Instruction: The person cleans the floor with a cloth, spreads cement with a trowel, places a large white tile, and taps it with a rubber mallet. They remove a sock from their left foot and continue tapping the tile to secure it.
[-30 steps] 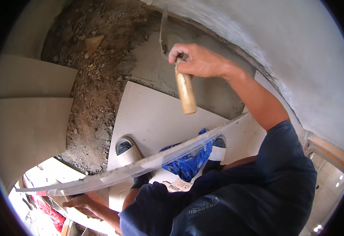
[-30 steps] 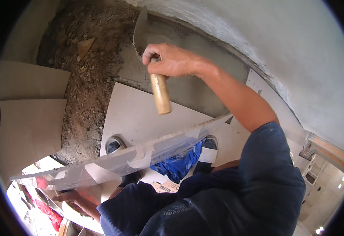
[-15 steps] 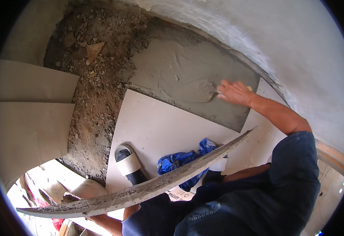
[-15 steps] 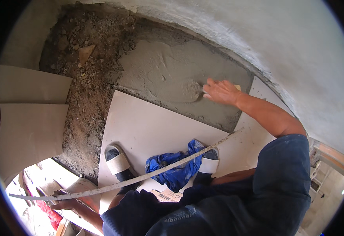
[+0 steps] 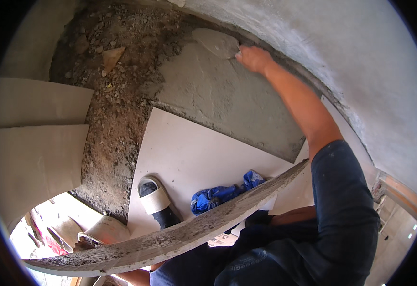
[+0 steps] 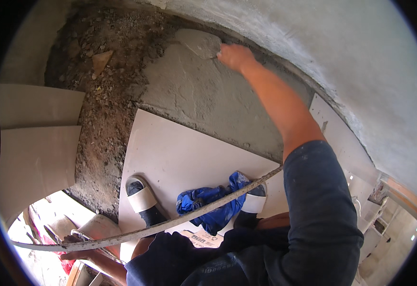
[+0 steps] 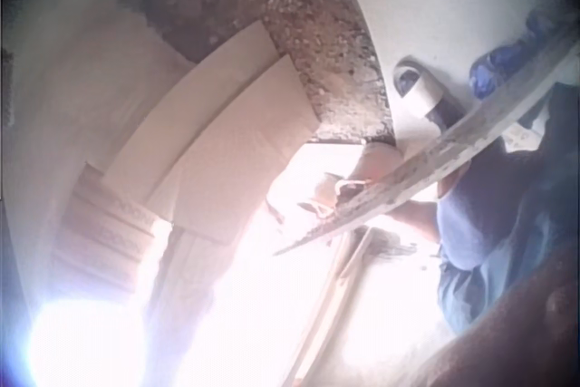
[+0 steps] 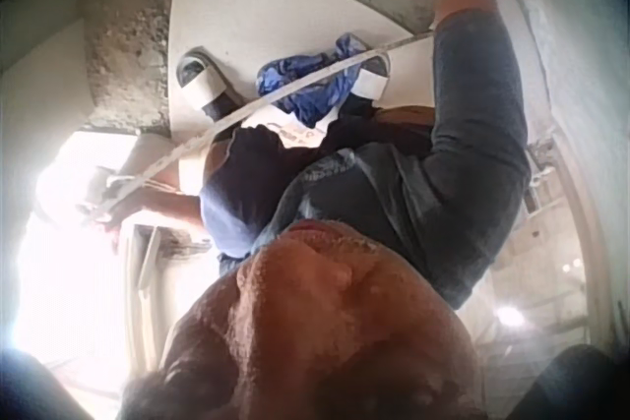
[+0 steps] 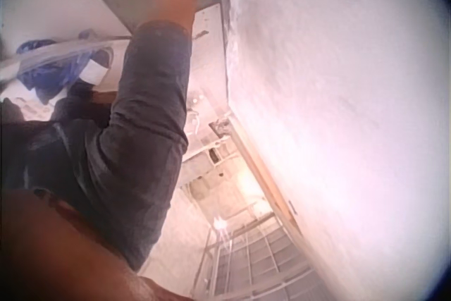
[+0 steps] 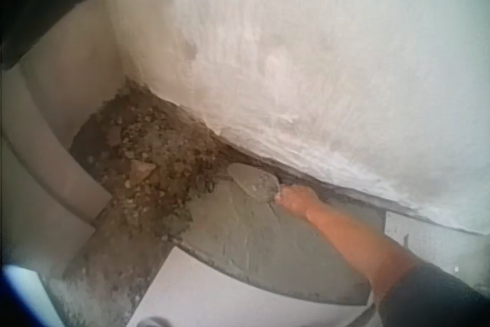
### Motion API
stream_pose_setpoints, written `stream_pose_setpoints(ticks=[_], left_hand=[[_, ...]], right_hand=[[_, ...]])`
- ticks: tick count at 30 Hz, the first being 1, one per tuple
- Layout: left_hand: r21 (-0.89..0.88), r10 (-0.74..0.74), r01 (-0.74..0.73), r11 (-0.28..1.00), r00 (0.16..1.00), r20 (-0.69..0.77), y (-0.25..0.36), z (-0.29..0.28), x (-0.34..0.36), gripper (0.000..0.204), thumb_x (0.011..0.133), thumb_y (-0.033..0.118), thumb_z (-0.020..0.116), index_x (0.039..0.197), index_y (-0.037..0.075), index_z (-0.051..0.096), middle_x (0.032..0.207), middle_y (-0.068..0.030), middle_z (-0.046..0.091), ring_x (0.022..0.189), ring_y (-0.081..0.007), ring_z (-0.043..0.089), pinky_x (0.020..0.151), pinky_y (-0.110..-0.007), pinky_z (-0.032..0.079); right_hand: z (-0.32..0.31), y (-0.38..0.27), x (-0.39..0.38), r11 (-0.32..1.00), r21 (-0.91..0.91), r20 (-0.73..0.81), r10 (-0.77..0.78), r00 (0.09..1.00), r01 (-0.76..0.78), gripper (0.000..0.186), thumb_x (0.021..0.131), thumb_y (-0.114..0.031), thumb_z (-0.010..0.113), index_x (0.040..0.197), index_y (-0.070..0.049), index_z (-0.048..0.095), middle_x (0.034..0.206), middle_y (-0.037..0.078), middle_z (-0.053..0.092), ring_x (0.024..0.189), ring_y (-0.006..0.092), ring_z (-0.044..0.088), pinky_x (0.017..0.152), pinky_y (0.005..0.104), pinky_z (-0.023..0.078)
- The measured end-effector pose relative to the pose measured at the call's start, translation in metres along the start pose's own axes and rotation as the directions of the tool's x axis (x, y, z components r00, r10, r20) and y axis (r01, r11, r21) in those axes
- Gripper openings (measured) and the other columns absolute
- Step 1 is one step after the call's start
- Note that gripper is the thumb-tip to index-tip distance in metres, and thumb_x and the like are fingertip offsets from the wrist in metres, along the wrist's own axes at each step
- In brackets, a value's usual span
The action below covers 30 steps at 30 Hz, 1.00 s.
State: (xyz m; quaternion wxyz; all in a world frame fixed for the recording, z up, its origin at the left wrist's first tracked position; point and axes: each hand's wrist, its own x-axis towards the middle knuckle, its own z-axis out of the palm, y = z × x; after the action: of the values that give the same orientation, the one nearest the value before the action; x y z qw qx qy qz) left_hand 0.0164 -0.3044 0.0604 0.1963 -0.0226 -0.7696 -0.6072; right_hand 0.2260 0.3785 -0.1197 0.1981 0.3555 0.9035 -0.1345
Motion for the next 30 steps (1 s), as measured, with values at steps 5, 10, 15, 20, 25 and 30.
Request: stream_pose_setpoints(ticks=[5,10,15,20,25,30], left_hand=[[0.04,0.003,-0.002,0.999,1.0,-0.031,-0.002,0.001,0.001,0.117,0.078,0.087,0.01,0.134,-0.01,0.043,0.127,-0.0246,0.053,0.117,-0.0333,0.053,0.097,-0.045,0.047],[0.073,0.018,-0.015,0.997,0.999,-0.037,-0.004,0.01,-0.001,0.117,0.078,0.087,0.01,0.134,-0.01,0.042,0.127,-0.0246,0.054,0.117,-0.0333,0.053,0.096,-0.045,0.047],[0.092,0.021,-0.019,0.996,1.0,-0.023,-0.005,0.019,-0.002,0.117,0.078,0.087,0.01,0.134,-0.01,0.042,0.127,-0.0246,0.054,0.117,-0.0332,0.053,0.096,-0.045,0.048],[0.111,0.01,-0.006,0.994,0.999,-0.032,-0.005,0.02,-0.002,0.116,0.078,0.087,0.009,0.134,-0.01,0.042,0.126,-0.0246,0.054,0.117,-0.0332,0.053,0.096,-0.046,0.048],[0.143,0.035,-0.031,0.989,0.999,-0.025,-0.007,0.026,-0.002,0.116,0.078,0.087,0.009,0.135,-0.009,0.042,0.126,-0.0245,0.054,0.117,-0.0331,0.053,0.095,-0.046,0.048],[0.171,0.04,-0.035,0.985,0.999,-0.029,-0.008,0.029,-0.002,0.116,0.079,0.086,0.009,0.135,-0.009,0.042,0.126,-0.0245,0.054,0.117,-0.0331,0.053,0.095,-0.046,0.048]], right_hand=[[-0.001,0.004,-0.072,0.989,0.096,0.139,0.097,0.985,-0.111,0.047,0.096,-0.036,0.045,0.12,0.002,0.056,0.114,0.026,0.061,0.107,0.0392,0.059,0.093,0.0481,0.046],[-0.002,0.007,-0.095,0.998,0.029,0.064,0.045,0.997,-0.047,0.045,0.095,-0.037,0.046,0.114,0.003,0.056,0.099,0.026,0.064,0.097,0.0419,0.061,0.084,0.05,0.048],[0.009,0.03,-0.076,0.992,0.052,-0.068,0.117,0.991,-0.113,0.041,0.095,-0.036,0.046,0.11,0.001,0.056,0.097,0.025,0.065,0.095,0.0421,0.062,0.081,0.0506,0.049],[0.009,0.041,-0.124,0.946,0.066,0.046,0.314,0.948,-0.316,0.04,0.097,-0.034,0.043,0.114,-0.001,0.057,0.107,0.022,0.065,0.1,0.0391,0.062,0.087,0.0495,0.049],[0.013,0.036,-0.108,0.979,0.082,0.077,0.183,0.98,-0.189,0.042,0.096,-0.035,0.043,0.115,0.0,0.057,0.108,0.024,0.064,0.104,0.04,0.06,0.09,0.0499,0.047],[0.037,0.086,-0.118,0.95,0.188,-0.004,0.253,0.967,-0.248,0.043,0.096,-0.035,0.045,0.113,0.002,0.058,0.105,0.027,0.064,0.1,0.0428,0.061,0.089,0.0498,0.047]])
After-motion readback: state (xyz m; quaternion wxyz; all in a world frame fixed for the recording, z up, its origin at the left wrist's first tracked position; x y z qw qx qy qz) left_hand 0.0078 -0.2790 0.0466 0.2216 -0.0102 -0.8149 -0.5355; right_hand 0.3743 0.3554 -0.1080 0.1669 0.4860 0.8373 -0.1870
